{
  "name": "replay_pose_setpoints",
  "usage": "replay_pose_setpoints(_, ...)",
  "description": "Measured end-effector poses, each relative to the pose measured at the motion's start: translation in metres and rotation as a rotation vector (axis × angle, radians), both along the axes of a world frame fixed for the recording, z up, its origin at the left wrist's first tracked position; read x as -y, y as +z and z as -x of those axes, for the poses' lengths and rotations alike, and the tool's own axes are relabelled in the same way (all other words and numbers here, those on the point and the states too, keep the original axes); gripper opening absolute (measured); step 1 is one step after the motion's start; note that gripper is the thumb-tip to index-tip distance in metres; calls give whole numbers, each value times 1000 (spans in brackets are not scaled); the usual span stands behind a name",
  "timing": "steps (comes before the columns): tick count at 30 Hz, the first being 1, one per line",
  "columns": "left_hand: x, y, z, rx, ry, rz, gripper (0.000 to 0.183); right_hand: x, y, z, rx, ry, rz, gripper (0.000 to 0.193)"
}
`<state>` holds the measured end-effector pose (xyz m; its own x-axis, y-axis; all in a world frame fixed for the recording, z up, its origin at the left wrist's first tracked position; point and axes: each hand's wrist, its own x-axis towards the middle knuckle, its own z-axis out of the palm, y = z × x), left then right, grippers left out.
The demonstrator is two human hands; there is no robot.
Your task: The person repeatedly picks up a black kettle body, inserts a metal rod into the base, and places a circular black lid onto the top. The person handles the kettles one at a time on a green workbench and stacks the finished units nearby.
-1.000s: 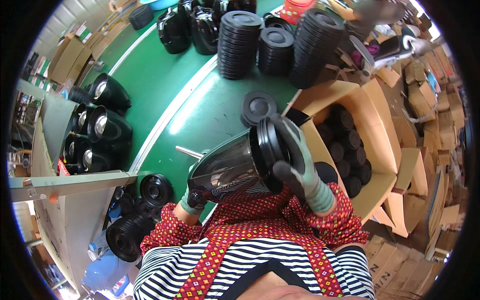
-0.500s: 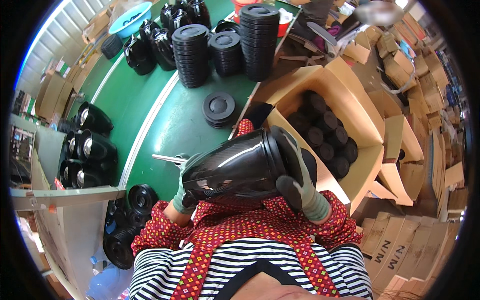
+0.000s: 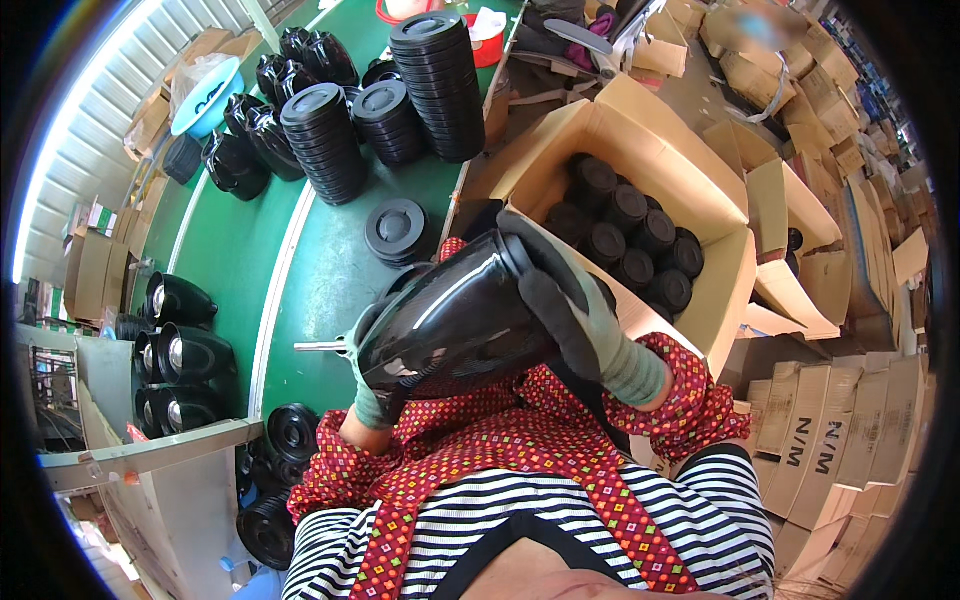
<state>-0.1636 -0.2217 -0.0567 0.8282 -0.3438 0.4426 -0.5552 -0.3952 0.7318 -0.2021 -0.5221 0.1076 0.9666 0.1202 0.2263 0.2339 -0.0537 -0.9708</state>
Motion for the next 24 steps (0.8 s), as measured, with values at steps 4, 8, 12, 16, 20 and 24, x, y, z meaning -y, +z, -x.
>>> replay_pose_setpoints(4,14,21,7,-491,-341,281,77,5,-15,16,264,4,95,73)
replay_pose_setpoints(8,38,24,12,-860,-583,452,74,2,22,10,627,224,456,86)
replay_pose_setpoints(12,20,15,-3,-827,-312,591,71,4,-7,9,324,-12,240,75)
replay_pose_setpoints(16,13,118,-3,218,41,-82,65,14,-50,8,-612,33,-465,67)
replay_pose_setpoints(20,3,124,5,-393,-107,207,61,28,-47,11,-364,283,-339,67)
replay_pose_setpoints(24,-13,43,10,-618,-187,436,56,0,-35,18,339,26,25,63)
